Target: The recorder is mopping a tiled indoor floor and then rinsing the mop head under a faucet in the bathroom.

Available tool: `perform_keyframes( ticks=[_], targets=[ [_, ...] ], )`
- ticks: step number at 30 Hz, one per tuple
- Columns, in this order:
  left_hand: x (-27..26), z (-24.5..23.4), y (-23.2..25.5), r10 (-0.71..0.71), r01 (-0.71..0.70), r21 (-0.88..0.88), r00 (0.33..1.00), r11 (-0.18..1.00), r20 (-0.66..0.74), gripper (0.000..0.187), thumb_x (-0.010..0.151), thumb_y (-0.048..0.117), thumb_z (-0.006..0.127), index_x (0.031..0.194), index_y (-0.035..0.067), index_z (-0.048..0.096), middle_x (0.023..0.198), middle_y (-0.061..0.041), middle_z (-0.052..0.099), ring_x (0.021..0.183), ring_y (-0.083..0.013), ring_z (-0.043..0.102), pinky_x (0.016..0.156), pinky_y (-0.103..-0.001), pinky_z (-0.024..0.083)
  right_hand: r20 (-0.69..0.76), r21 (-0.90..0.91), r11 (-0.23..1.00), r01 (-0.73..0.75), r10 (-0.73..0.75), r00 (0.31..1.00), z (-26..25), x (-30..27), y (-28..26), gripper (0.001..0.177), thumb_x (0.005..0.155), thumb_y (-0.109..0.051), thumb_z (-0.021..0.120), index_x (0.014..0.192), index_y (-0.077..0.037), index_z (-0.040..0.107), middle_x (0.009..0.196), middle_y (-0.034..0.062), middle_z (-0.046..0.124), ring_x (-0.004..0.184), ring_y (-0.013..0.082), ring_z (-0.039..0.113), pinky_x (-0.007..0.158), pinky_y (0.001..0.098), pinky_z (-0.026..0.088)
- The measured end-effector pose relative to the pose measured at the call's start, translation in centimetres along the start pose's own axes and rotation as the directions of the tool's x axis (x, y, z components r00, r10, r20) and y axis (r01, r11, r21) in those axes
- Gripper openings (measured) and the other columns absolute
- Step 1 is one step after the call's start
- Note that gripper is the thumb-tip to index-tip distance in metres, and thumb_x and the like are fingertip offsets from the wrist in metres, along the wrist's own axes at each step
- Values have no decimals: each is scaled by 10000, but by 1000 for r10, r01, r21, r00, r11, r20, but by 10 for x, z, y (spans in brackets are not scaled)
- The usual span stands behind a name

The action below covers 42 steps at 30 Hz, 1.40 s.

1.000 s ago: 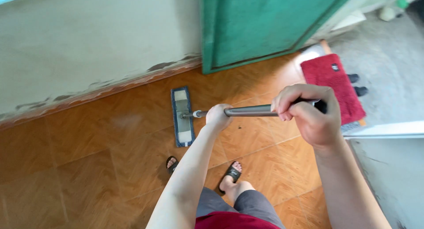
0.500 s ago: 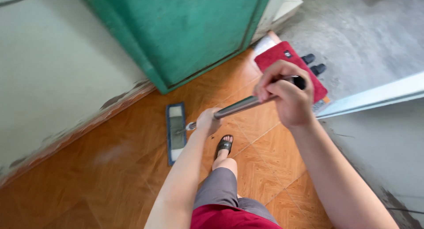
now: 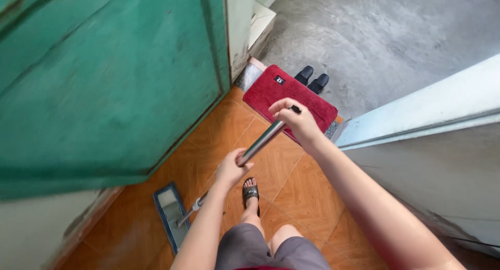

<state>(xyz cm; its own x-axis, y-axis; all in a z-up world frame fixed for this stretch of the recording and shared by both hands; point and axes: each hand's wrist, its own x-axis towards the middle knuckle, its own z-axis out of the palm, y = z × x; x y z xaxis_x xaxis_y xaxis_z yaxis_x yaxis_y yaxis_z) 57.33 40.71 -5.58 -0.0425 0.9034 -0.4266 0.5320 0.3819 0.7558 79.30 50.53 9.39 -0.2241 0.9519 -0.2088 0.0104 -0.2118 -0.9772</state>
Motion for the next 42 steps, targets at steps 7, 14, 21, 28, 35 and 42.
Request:
perform_keyframes(
  ticks=[7, 14, 21, 28, 35, 42],
  targets=[
    [100, 57, 153, 398, -380, -144, 909, 914, 127, 633, 797, 260, 807, 1388, 186, 594, 1128, -96, 728, 1054, -232, 702, 897, -367, 550, -184, -64, 985, -159, 145, 972, -83, 33, 40, 379, 875, -195, 715, 1225, -80, 629, 1072, 22, 673, 1002, 114, 618, 883, 274, 496],
    [200, 164, 130, 153, -114, -157, 952, 981, 267, 258, 832, 233, 798, 901, 69, 611, 681, 14, 473, 651, -118, 466, 612, -310, 444, -294, 337, 802, -493, 587, 754, -256, 41, 187, 354, 947, -304, 621, 1237, -107, 674, 1176, 26, 714, 1077, 161, 662, 897, 326, 523],
    [310, 264, 121, -46, 38, 28, 925, 999, 377, 322, 808, 186, 802, 750, 66, 509, 660, 6, 516, 644, -129, 488, 624, -306, 453, -393, 420, 580, -698, 810, 436, -380, 64, 324, 312, 968, -299, 617, 1181, -89, 707, 1103, 38, 736, 995, 169, 675, 871, 353, 551],
    [384, 351, 84, -122, 107, 57, 894, 993, 432, 192, 815, 144, 737, 821, 79, 556, 718, -15, 562, 689, -149, 534, 681, -314, 472, -324, 577, 428, -696, 902, 287, -424, 134, 480, 292, 972, -286, 609, 1170, -87, 690, 1066, 58, 723, 971, 185, 683, 868, 372, 562],
    [476, 421, 36, -157, 119, 109, 862, 987, 482, 225, 877, 207, 733, 911, 56, 570, 719, -41, 564, 688, -182, 553, 704, -345, 483, -327, 673, 396, -625, 917, 229, -456, 180, 669, 261, 972, -249, 585, 1173, -105, 670, 1057, 48, 705, 968, 186, 665, 851, 359, 575],
    [542, 456, -13, -178, 125, 146, 879, 981, 443, 227, 892, 214, 727, 925, 54, 571, 684, -44, 560, 638, -189, 556, 669, -362, 507, -466, 509, 434, -743, 865, 185, -472, 204, 782, 321, 932, -257, 666, 1232, -144, 665, 1097, 12, 690, 987, 168, 619, 832, 356, 497]
  ],
)
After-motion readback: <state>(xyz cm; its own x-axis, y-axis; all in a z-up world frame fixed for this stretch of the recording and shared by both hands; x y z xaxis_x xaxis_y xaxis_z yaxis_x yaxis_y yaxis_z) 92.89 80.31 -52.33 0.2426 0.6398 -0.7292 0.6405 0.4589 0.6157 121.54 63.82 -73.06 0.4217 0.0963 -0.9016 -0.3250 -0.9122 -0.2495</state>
